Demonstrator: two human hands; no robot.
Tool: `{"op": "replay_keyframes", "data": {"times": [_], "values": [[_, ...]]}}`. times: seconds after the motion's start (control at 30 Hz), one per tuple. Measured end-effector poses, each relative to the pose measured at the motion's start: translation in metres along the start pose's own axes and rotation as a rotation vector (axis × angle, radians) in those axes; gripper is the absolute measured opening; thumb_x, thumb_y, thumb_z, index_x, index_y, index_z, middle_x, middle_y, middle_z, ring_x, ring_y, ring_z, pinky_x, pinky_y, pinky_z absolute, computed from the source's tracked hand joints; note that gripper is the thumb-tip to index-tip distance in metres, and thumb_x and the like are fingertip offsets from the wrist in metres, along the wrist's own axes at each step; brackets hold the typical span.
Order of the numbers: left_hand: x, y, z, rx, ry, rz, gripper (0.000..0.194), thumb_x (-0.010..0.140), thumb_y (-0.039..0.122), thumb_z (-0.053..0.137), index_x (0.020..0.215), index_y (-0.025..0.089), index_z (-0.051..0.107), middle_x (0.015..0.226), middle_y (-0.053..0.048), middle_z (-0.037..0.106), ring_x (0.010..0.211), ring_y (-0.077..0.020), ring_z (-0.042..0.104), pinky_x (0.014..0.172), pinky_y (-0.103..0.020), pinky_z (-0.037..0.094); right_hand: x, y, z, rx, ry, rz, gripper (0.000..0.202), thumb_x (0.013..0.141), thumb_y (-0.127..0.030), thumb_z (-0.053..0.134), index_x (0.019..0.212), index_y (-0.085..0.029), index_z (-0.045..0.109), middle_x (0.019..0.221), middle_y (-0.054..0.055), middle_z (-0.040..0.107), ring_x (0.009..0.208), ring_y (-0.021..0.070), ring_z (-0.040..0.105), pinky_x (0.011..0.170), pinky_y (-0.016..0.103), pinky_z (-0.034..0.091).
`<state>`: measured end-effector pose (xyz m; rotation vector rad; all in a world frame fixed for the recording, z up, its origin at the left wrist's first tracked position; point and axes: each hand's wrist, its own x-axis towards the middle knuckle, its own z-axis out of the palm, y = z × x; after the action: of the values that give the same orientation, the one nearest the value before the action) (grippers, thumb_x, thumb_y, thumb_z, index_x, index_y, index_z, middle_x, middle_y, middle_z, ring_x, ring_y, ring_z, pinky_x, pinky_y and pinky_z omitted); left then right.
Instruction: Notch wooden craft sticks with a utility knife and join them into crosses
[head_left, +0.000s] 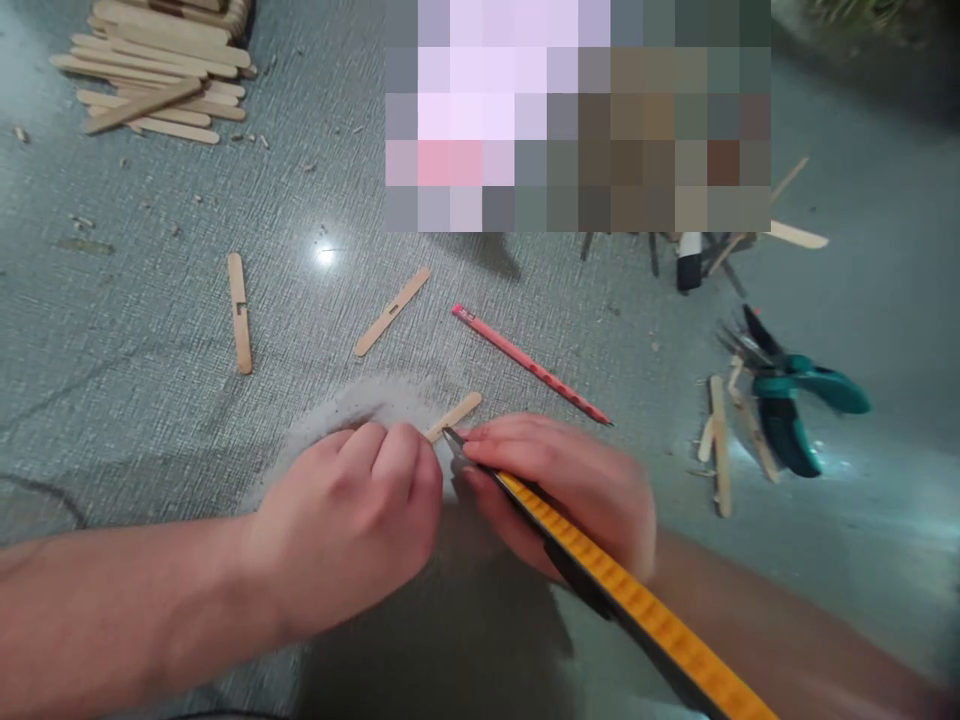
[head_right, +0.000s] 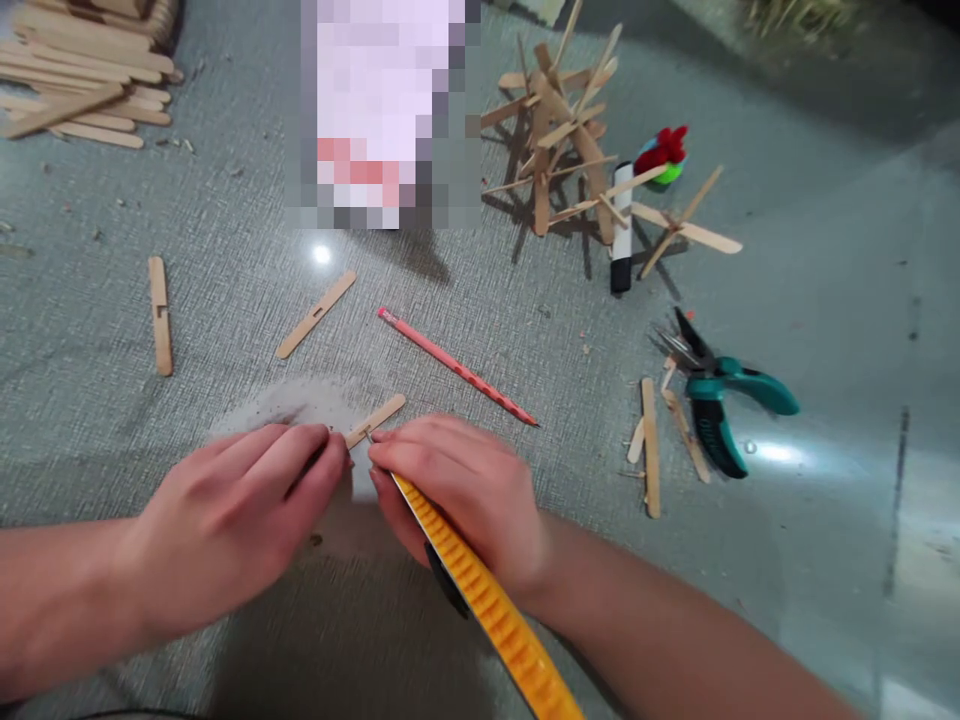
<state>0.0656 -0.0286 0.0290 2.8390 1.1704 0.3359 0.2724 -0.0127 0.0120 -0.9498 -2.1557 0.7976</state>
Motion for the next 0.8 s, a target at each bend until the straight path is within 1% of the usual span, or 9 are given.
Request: {"op": "replay_keyframes", "data": {"times": [0.1, 0.2, 0.33, 0.43, 0.5, 0.57, 0.7, 0.8], "values": [[0.000, 0.002, 0.001, 0.034, 0.050, 0.003, 0.027, 0.082, 0.005, 0.044, 0.082, 0.011, 0.070, 0.072, -0.009, 0.068, 0.059, -0.0181, 0.063, 0.051, -0.029, 0.057, 0.000, -0.003, 0.003, 0.025, 0.039, 0.031, 0.028, 0.085, -0.007, 0.059, 0.106, -0.024, 0.061, 0.081, 0.002, 0.072, 0.071, 0.0163, 0.071, 0.066, 0.029, 0.060], [0.002, 0.008, 0.000, 0.076, 0.078, 0.001, 0.026, 0.079, 0.003, 0.047, 0.082, 0.007, 0.072, 0.081, -0.015, 0.072, 0.059, -0.0194, 0.065, 0.048, -0.030, 0.056, -0.001, -0.008, 0.009, 0.012, 0.081, 0.080, 0.025, 0.086, -0.008, 0.059, 0.104, -0.025, 0.060, 0.076, 0.000, 0.071, 0.066, 0.0154, 0.068, 0.062, 0.028, 0.059], [0.005, 0.013, -0.006, 0.062, -0.001, -0.049, 0.024, 0.072, 0.003, 0.049, 0.076, 0.010, 0.072, 0.080, -0.015, 0.072, 0.058, -0.0208, 0.065, 0.042, -0.030, 0.054, -0.001, -0.014, 0.014, -0.008, 0.119, 0.131, 0.024, 0.087, -0.008, 0.058, 0.104, -0.026, 0.061, 0.077, 0.001, 0.071, 0.068, 0.0170, 0.069, 0.061, 0.029, 0.058], [0.009, 0.013, -0.008, 0.049, -0.038, -0.065, 0.026, 0.072, 0.003, 0.049, 0.081, 0.009, 0.073, 0.084, -0.015, 0.073, 0.060, -0.0221, 0.066, 0.042, -0.031, 0.054, 0.000, -0.015, 0.015, 0.001, 0.127, 0.124, 0.025, 0.086, -0.007, 0.059, 0.104, -0.025, 0.061, 0.080, 0.003, 0.072, 0.069, 0.0165, 0.069, 0.061, 0.028, 0.058], [0.009, 0.010, -0.008, 0.033, -0.038, -0.060, 0.027, 0.072, 0.003, 0.049, 0.083, 0.008, 0.073, 0.086, -0.016, 0.073, 0.062, -0.0235, 0.067, 0.042, -0.032, 0.055, 0.001, -0.015, 0.015, 0.001, 0.132, 0.108, 0.025, 0.085, -0.006, 0.059, 0.103, -0.024, 0.061, 0.081, 0.004, 0.072, 0.069, 0.0162, 0.070, 0.062, 0.027, 0.059], [0.009, 0.007, -0.005, 0.016, -0.001, -0.035, 0.027, 0.075, 0.003, 0.048, 0.084, 0.008, 0.074, 0.086, -0.016, 0.074, 0.062, -0.0245, 0.069, 0.042, -0.033, 0.055, 0.002, -0.014, 0.016, -0.004, 0.138, 0.098, 0.024, 0.085, -0.006, 0.059, 0.102, -0.023, 0.061, 0.081, 0.004, 0.072, 0.071, 0.0163, 0.071, 0.064, 0.026, 0.060], [0.004, 0.004, 0.002, 0.010, 0.122, 0.047, 0.026, 0.082, 0.004, 0.049, 0.086, 0.005, 0.074, 0.086, -0.017, 0.076, 0.066, -0.0262, 0.072, 0.048, -0.033, 0.059, 0.002, -0.013, 0.015, -0.009, 0.148, 0.092, 0.023, 0.084, -0.005, 0.058, 0.101, -0.021, 0.060, 0.079, 0.004, 0.072, 0.072, 0.0161, 0.071, 0.065, 0.025, 0.060], [-0.001, 0.008, 0.007, 0.072, 0.142, 0.108, 0.026, 0.084, 0.004, 0.050, 0.095, -0.001, 0.073, 0.091, -0.021, 0.076, 0.072, -0.0276, 0.074, 0.056, -0.034, 0.063, 0.000, -0.014, 0.011, -0.049, 0.131, 0.074, 0.025, 0.082, -0.004, 0.059, 0.101, -0.021, 0.060, 0.082, 0.005, 0.074, 0.072, 0.0154, 0.072, 0.065, 0.023, 0.060]]}}
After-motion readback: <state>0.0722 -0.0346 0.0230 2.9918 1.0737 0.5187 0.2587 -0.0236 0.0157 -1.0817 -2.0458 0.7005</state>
